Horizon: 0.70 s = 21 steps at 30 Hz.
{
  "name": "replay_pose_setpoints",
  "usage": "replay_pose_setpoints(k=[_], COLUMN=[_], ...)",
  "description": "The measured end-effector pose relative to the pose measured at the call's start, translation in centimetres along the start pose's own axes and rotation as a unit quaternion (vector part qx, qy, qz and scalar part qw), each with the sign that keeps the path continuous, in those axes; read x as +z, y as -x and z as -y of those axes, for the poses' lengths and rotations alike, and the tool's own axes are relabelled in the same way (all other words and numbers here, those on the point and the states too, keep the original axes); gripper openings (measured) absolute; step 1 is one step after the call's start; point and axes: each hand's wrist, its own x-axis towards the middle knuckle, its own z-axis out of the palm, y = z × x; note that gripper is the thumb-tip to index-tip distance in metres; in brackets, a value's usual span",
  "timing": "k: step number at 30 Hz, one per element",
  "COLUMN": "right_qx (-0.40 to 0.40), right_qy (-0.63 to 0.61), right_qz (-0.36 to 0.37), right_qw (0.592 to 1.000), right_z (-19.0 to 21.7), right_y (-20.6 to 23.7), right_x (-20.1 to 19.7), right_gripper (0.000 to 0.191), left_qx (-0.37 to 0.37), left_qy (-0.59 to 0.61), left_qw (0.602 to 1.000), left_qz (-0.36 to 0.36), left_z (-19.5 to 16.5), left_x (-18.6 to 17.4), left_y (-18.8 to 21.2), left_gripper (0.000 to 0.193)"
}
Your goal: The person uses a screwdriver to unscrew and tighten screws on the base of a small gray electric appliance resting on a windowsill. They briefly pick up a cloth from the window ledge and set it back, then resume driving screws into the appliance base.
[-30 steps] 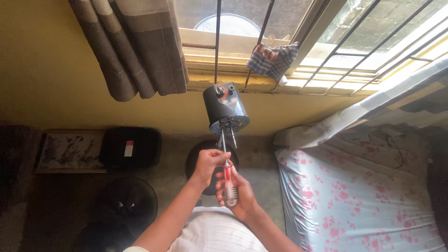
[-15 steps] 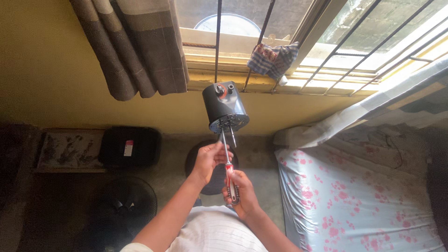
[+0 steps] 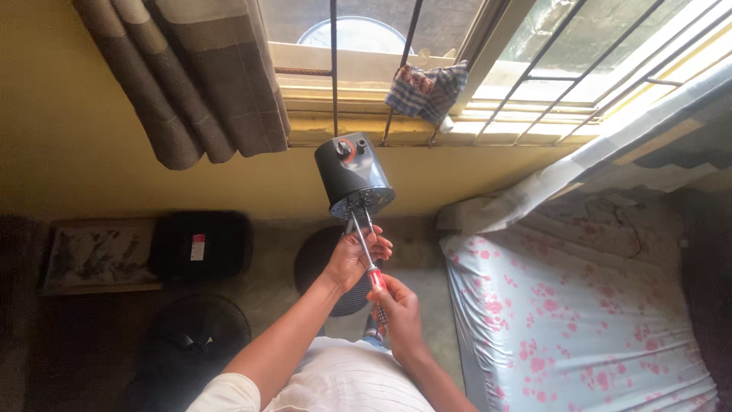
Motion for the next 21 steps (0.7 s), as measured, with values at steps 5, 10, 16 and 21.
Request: replay_pose_setpoints(k=[5,10,16,21], right_qx=[0.221,0.204,0.242,0.205], right_qy=[-0.396,-0.421,-0.303,-0.23], right_qz=[0.19,0.334,0.151,0.173], right_qw=[0.871,0.818,0.909,0.935], right_z=[-0.1,-2.4,-2.2,-1.0], right_y=[-2.0,-2.7,-2.8,-1.9], right_x=[-1.9,-2.7,-1.3,0.1], right_gripper=[0.036,0.044,0.041,0.044], left_qx=[-0.027,-0.07,-0.063,-0.015], left_qy=[-0.042,-0.047,-0.099,-0.137], left_qw=[0.999,0.993,0.992,0.99], left_qz=[-0.006,0.087,0.056,0.005], left_z=[-1.1,-3.1,-3.3,-2.1], left_x=[0.9,1.5,-0.2,-1.5], left_y=[1.1,4.5,5.7,5.5], left_gripper=[0.027,0.029,0.024,0.02])
